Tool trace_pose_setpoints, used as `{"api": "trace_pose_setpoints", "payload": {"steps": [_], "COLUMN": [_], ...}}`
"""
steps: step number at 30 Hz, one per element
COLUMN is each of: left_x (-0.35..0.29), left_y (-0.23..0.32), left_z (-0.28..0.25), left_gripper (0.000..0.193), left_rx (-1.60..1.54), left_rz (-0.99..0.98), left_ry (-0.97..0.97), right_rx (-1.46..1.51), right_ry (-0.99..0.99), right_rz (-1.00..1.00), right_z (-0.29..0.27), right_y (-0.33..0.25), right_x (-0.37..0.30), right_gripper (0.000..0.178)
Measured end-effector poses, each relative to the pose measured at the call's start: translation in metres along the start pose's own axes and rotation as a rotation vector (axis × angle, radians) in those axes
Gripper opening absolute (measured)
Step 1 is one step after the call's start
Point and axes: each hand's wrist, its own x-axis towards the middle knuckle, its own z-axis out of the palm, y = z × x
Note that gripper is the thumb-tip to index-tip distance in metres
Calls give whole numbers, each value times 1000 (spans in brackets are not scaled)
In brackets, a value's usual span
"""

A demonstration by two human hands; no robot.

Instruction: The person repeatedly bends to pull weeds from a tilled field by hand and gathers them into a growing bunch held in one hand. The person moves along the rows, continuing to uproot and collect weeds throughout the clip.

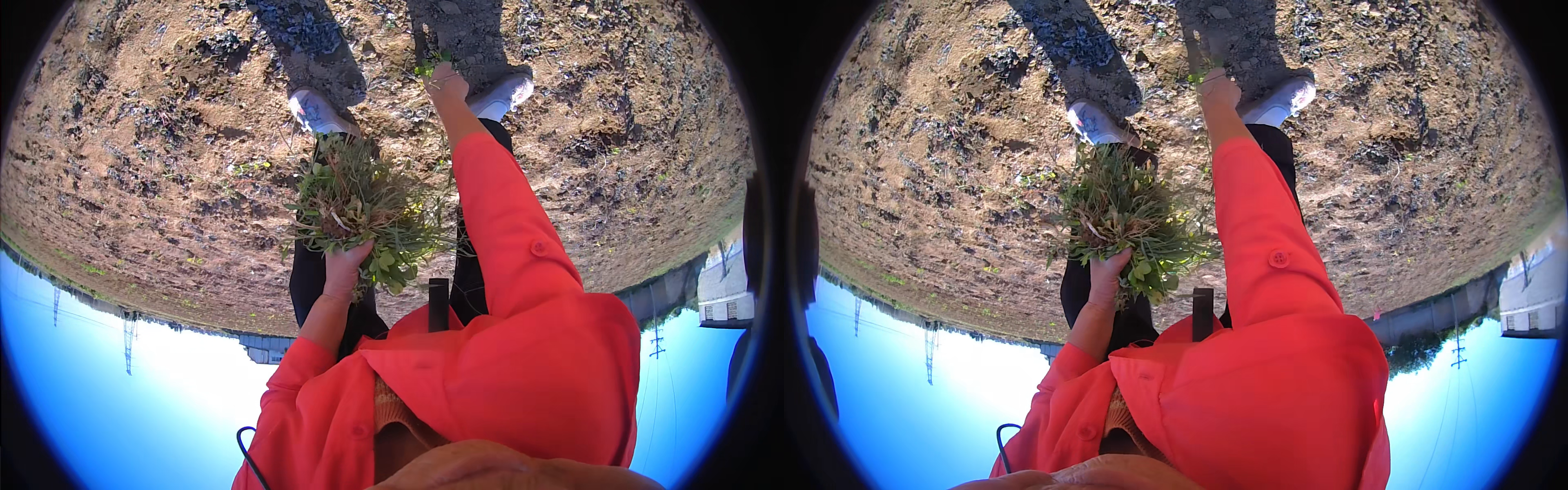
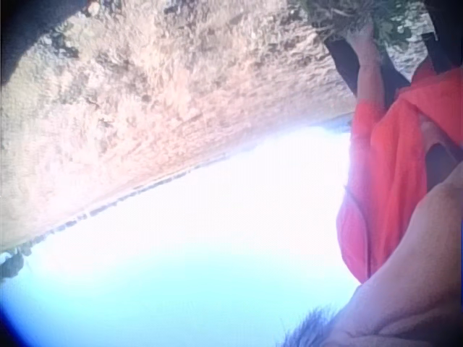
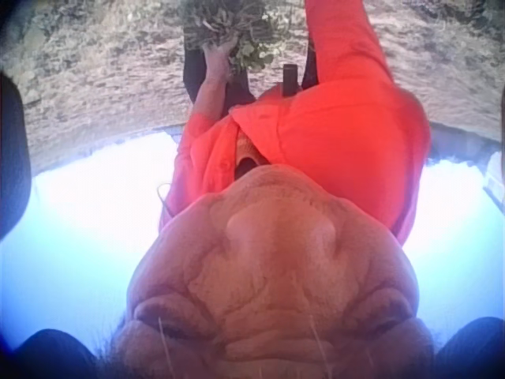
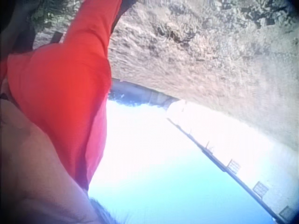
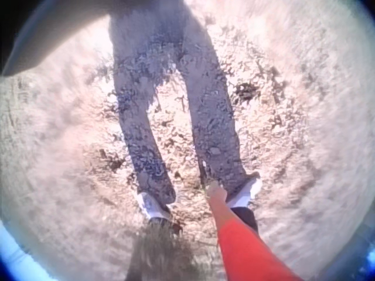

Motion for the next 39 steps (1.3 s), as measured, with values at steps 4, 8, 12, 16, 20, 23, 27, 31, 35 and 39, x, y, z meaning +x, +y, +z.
{"api": "trace_pose_setpoints", "payload": {"steps": [4,8,12,16,20,23,27,31,35,39], "left_x": [6,11,5,-43,-120,-172,-229,-283,-323,-346], "left_y": [5,5,9,58,149,180,202,227,254,286], "left_z": [5,15,15,39,114,167,233,298,350,398], "left_gripper": [37,38,41,37,32,33,33,32,32,31], "left_rx": [62,11,-13,-126,-216,-231,-210,-137,-72,-18], "left_rz": [-43,10,46,12,-2,80,139,167,187,206], "left_ry": [-24,-6,-66,-145,-315,-494,-587,-683,-764,-825], "right_rx": [-1,115,541,1373,1511,1708,2115,1786,1491,1176], "right_ry": [62,120,342,68,-11,-384,-506,-371,-215,30], "right_rz": [-97,-176,-279,-106,-345,-399,-387,-553,-675,-747], "right_z": [32,0,-45,-136,-185,-217,-261,-329,-385,-447], "right_y": [29,34,43,48,68,92,133,177,216,244], "right_x": [33,-7,-64,-149,-223,-276,-335,-366,-383,-387], "right_gripper": [16,27,25,21,20,31,25,25,26,26]}}
